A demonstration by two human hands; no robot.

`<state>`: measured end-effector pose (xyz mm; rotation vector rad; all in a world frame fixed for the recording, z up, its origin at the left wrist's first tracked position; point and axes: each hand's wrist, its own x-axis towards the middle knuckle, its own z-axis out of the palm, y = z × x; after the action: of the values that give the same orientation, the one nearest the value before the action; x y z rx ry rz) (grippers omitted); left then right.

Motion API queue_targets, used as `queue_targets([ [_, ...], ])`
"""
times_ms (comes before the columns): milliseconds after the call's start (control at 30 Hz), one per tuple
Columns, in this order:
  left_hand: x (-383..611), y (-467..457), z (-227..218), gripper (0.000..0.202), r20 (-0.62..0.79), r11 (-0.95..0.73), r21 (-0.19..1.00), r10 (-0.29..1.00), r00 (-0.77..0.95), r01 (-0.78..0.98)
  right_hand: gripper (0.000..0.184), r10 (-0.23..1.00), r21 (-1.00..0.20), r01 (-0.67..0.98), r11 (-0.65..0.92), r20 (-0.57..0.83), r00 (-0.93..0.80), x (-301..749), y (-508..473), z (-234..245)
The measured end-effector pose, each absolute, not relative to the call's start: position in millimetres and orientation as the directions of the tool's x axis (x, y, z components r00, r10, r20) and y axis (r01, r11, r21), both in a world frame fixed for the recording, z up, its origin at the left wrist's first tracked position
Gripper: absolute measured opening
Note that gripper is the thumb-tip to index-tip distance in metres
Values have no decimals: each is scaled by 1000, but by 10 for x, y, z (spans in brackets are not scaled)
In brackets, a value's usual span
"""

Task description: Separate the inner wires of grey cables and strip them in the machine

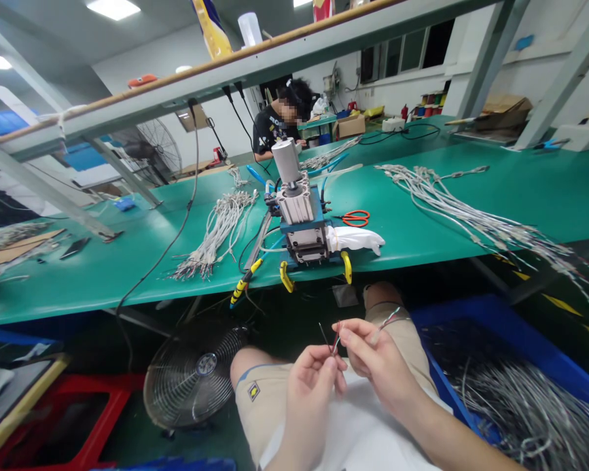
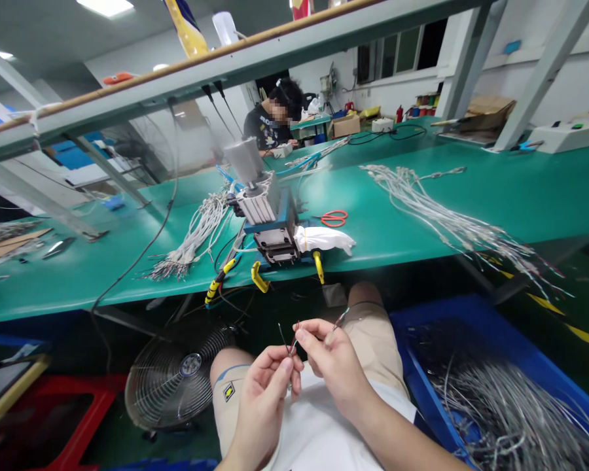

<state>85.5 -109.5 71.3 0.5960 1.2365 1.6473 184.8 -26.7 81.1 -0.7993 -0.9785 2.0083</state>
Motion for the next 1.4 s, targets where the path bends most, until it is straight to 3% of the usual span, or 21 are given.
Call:
queue_targets([
  [300, 845, -1083, 719, 19, -138, -41, 929, 884, -446, -369, 27, 751, -837, -316, -448, -160, -641, 1836, -333, 762],
  [533, 880, -1072, 777, 26, -130, -71, 910, 887, -443, -409, 27, 693, -811, -233, -536, -265, -670, 1833, -307, 810],
  [933, 893, -1058, 796, 29, -147, -38, 929, 876, -460, -369, 25, 710, -730, -331, -597, -289, -643, 1798, -382, 875],
  [1133, 858, -1072, 763, 26, -79, -58, 967, 857, -509, -249, 27, 756, -809, -274, -520, -287, -588, 1786, -364, 828],
  [1400, 793, -1135, 721, 24, 41, -44, 999, 829, -558, 8, 23, 796, -917, -190, -352, -187, -576, 1806, -325, 875],
])
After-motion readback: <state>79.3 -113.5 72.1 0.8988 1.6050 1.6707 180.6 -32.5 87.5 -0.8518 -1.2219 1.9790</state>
